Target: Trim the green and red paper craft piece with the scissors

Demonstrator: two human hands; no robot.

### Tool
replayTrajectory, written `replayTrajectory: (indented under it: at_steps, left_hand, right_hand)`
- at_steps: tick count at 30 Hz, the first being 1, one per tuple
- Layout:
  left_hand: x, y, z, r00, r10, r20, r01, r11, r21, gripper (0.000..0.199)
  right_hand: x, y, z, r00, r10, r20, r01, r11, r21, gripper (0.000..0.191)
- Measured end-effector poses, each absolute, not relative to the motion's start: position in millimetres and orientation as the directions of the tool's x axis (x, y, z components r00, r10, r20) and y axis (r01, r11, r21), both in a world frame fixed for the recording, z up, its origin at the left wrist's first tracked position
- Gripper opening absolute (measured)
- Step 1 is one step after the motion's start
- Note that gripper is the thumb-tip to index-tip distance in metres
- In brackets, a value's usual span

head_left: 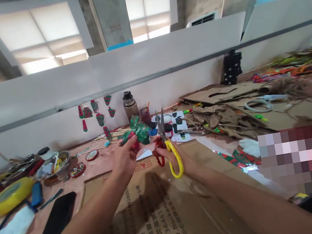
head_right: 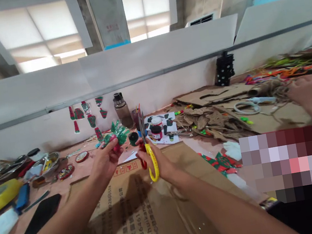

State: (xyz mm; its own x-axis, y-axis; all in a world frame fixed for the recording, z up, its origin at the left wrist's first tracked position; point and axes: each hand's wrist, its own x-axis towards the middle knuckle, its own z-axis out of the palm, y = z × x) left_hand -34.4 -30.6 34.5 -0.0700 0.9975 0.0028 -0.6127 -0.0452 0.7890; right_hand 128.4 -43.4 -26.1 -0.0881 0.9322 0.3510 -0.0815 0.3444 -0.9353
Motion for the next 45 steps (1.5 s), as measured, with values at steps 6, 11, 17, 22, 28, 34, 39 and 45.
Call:
replayTrajectory:
  at_steps: [6, 11, 17, 22, 28, 34, 39, 45]
  left_hand:
    - [-19.4, -15.9, 80.1, -0.159, 0.982, 0.103, -0.637, -0.182, 0.749, 0.040]
    - [-8.3, -16.2, 74.0, -0.160, 0.976, 0.150, -0.643, -0.218, 0.735, 0.041]
    - [-21.4, -20.7, 64.4, -0.152, 0.984, 0.098, -0.498, -0.161, 0.852, 0.049]
    - [-22.4, -22.8, 65.9, -0.105, 0.989, 0.102, -0.497, -0.141, 0.856, 0.049]
    - [-18.2, -28.6, 65.9, -0.047, 0.990, 0.135, -0.477, -0.141, 0.868, 0.047]
    - [-18.9, -28.5, 63.7, -0.050, 0.988, 0.148, -0.468, -0.154, 0.870, 0.047]
    - [-17.0, -30.9, 65.8, -0.059, 0.988, 0.144, -0.483, -0.154, 0.862, 0.048]
    - [-15.6, -32.4, 67.3, -0.097, 0.982, 0.162, -0.461, -0.189, 0.867, 0.049]
  right_hand:
    - [128.3, -50.1, -27.2, -0.201, 0.920, 0.337, -0.056, 0.333, -0.941, 0.035]
    - [128.7, -55.3, -20.5, -0.241, 0.913, 0.329, 0.059, 0.352, -0.934, 0.036]
    - [130.9, -51.4, -27.7, -0.277, 0.906, 0.320, 0.063, 0.349, -0.935, 0.041]
    - [131.2, -58.9, -20.8, -0.291, 0.902, 0.319, 0.026, 0.341, -0.940, 0.048]
    - [129.9, -69.1, -4.8, -0.267, 0.907, 0.325, -0.036, 0.328, -0.944, 0.052]
    - [131.2, -69.9, -7.5, -0.271, 0.919, 0.287, -0.006, 0.297, -0.955, 0.054]
    - [130.3, -67.5, -11.1, -0.255, 0.919, 0.302, -0.028, 0.305, -0.952, 0.050]
    - [131.0, -66.9, -8.6, -0.278, 0.905, 0.323, 0.002, 0.337, -0.942, 0.049]
